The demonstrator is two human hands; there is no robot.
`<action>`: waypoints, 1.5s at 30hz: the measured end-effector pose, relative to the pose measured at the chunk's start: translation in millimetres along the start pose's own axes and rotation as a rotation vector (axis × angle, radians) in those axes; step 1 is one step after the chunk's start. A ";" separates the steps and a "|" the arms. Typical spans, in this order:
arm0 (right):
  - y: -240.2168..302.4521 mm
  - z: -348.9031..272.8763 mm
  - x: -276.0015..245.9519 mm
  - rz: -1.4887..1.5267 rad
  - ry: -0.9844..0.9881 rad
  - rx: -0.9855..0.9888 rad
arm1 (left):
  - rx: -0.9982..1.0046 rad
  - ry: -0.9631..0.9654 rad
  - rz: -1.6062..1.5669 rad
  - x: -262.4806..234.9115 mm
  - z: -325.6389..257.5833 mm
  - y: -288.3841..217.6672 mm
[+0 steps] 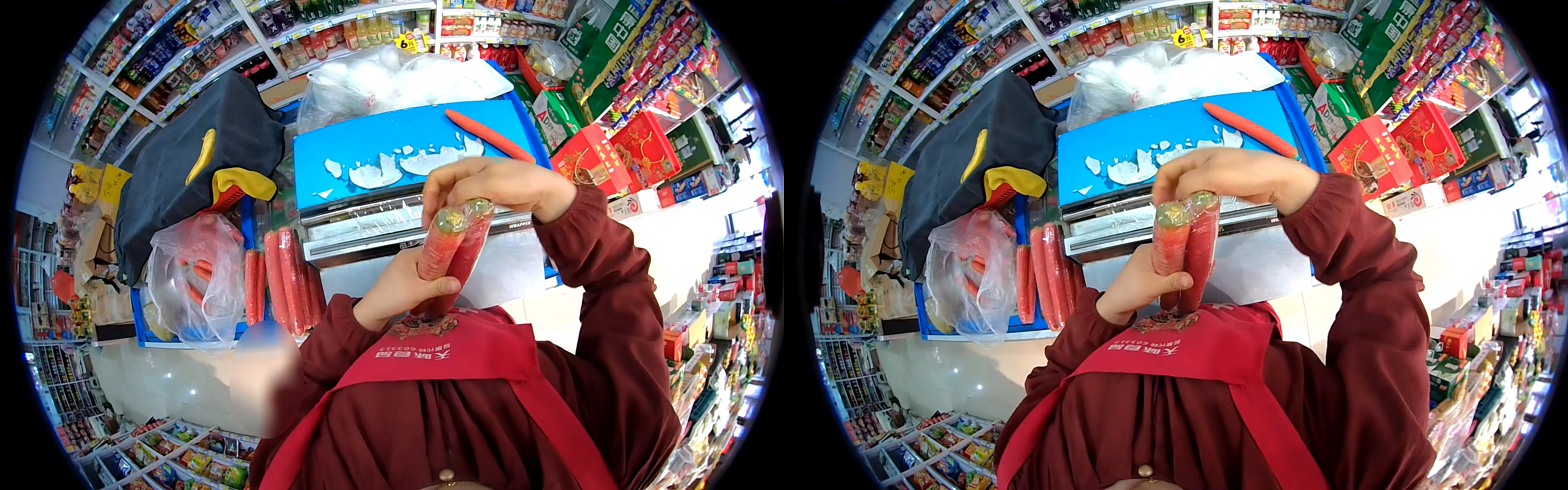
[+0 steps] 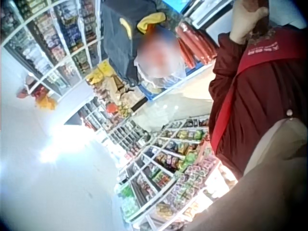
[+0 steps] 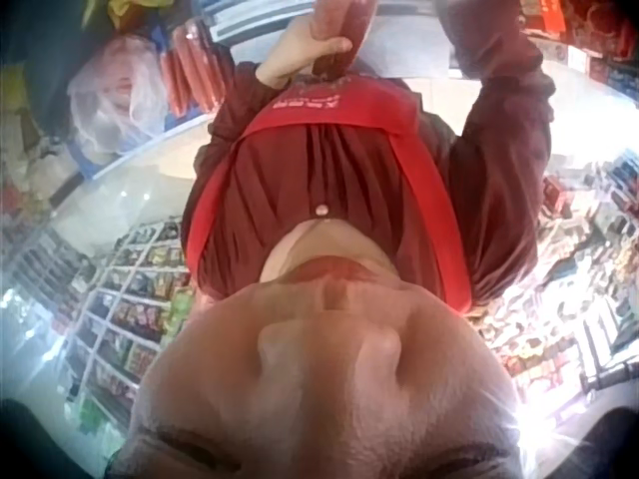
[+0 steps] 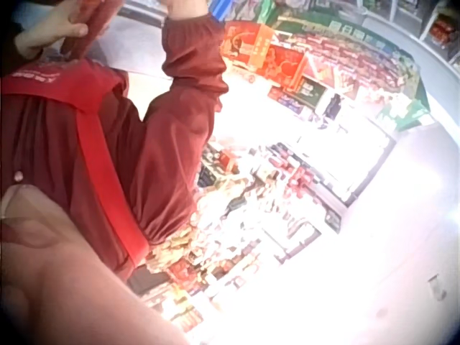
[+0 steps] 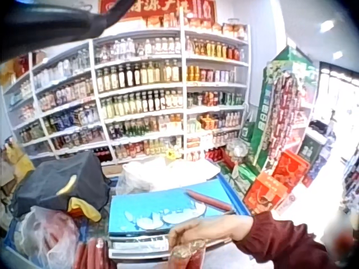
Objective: The person repeatedly takes red sausages from a plastic bag, places them on a blue cutting board, and uses a vacuum sealer to wrap them in plastic film. The person handles the sausages one by one or in small groups, seals the film, and places the packaged items back into the bag or on the counter.
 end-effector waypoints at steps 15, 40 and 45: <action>-12.6 -62.3 -26.8 -0.717 -1.191 -0.347 | 0.439 -0.709 0.099 -92.6 -17.5 -42.1; 43.8 -11.8 46.7 -0.701 -0.629 -0.748 | 0.527 -0.114 -0.397 -17.6 -32.0 -43.8; 51.4 5.1 49.5 -0.660 -0.492 -0.600 | 0.483 -0.122 -0.412 -12.2 -26.6 -39.9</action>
Point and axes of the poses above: each hand's wrist, its own z-axis towards the middle knuckle, its own x-axis out of the palm, y = z × x, the point moved 3 cm from there along z, towards the middle knuckle, and after that the axes turned 3 degrees about z, right-handed, at the moved point
